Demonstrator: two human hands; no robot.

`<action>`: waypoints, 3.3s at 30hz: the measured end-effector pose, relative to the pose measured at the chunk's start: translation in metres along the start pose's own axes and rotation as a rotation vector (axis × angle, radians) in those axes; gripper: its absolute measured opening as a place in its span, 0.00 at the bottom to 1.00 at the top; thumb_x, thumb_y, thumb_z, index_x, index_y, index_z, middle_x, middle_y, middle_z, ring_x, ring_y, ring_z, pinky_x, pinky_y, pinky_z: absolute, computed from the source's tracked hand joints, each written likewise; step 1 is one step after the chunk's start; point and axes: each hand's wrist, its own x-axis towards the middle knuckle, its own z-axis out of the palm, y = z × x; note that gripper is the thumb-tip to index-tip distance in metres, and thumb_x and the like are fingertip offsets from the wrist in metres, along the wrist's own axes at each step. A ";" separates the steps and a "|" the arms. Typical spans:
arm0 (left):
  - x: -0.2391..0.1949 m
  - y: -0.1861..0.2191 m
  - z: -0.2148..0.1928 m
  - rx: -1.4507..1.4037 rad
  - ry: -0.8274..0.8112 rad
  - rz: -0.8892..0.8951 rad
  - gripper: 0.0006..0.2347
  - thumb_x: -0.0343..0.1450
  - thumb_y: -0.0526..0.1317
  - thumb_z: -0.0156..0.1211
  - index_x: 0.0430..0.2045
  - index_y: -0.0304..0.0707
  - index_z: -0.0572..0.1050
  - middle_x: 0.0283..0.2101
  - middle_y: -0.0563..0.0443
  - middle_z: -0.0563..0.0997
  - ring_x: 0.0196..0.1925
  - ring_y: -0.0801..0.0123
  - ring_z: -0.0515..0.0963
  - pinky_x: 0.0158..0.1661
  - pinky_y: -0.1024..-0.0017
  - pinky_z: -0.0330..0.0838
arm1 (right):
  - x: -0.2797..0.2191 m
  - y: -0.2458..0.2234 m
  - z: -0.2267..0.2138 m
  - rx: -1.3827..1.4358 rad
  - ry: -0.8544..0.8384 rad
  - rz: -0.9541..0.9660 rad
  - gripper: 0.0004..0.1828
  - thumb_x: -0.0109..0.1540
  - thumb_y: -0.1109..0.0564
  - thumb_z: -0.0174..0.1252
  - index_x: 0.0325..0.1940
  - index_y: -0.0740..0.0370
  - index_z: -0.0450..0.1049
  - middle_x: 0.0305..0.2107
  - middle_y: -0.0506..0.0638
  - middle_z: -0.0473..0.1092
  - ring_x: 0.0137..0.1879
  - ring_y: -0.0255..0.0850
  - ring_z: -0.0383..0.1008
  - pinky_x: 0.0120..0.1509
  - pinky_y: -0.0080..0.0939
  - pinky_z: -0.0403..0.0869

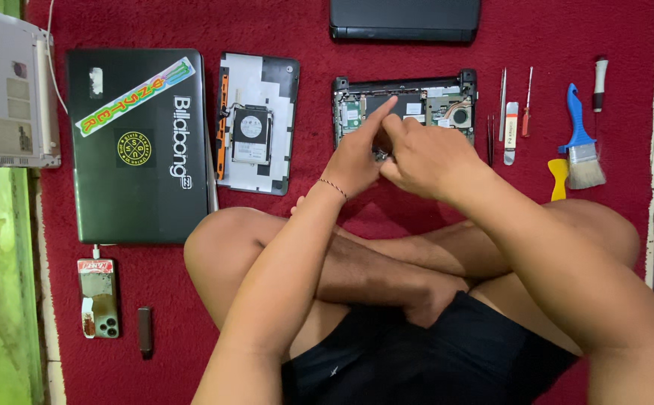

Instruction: The person is sitting on the floor and repairing a disassembled laptop. They use a screwdriver to tighten screws on the internal components, including the motherboard and hard drive area. The person also handles a small black component, possibly a battery or connector, and places it into the laptop chassis.

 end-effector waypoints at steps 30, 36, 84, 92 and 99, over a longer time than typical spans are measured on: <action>0.005 -0.002 0.005 -0.109 -0.122 -0.098 0.47 0.67 0.30 0.67 0.83 0.54 0.47 0.56 0.39 0.87 0.62 0.42 0.84 0.68 0.49 0.76 | -0.002 0.008 -0.016 -0.028 -0.083 -0.021 0.30 0.73 0.36 0.38 0.61 0.63 0.69 0.45 0.68 0.78 0.49 0.70 0.84 0.50 0.71 0.80; 0.007 -0.023 0.009 -0.010 -0.143 -0.048 0.43 0.68 0.30 0.70 0.81 0.52 0.53 0.56 0.35 0.85 0.62 0.39 0.83 0.66 0.48 0.76 | -0.002 0.004 -0.018 -0.192 -0.132 -0.054 0.26 0.77 0.44 0.36 0.60 0.67 0.71 0.43 0.66 0.80 0.47 0.65 0.86 0.51 0.66 0.82; 0.006 -0.048 -0.077 0.367 0.419 -0.743 0.03 0.69 0.38 0.68 0.32 0.46 0.85 0.31 0.52 0.86 0.43 0.54 0.88 0.47 0.57 0.80 | 0.009 0.021 0.039 -0.083 0.135 0.012 0.24 0.73 0.40 0.54 0.45 0.62 0.82 0.33 0.60 0.81 0.41 0.60 0.85 0.43 0.61 0.82; 0.020 -0.045 -0.044 0.048 0.293 -0.510 0.06 0.64 0.39 0.70 0.30 0.52 0.89 0.27 0.51 0.86 0.35 0.67 0.86 0.41 0.68 0.81 | -0.050 0.060 0.053 0.430 0.407 0.102 0.16 0.67 0.50 0.68 0.47 0.68 0.81 0.34 0.67 0.80 0.44 0.65 0.84 0.47 0.62 0.81; 0.019 0.005 -0.025 -0.246 0.017 -0.439 0.07 0.62 0.33 0.71 0.32 0.42 0.87 0.26 0.53 0.85 0.33 0.78 0.80 0.39 0.74 0.80 | -0.061 0.113 0.146 1.335 0.832 0.088 0.13 0.66 0.70 0.69 0.49 0.75 0.71 0.27 0.65 0.76 0.32 0.46 0.82 0.40 0.41 0.79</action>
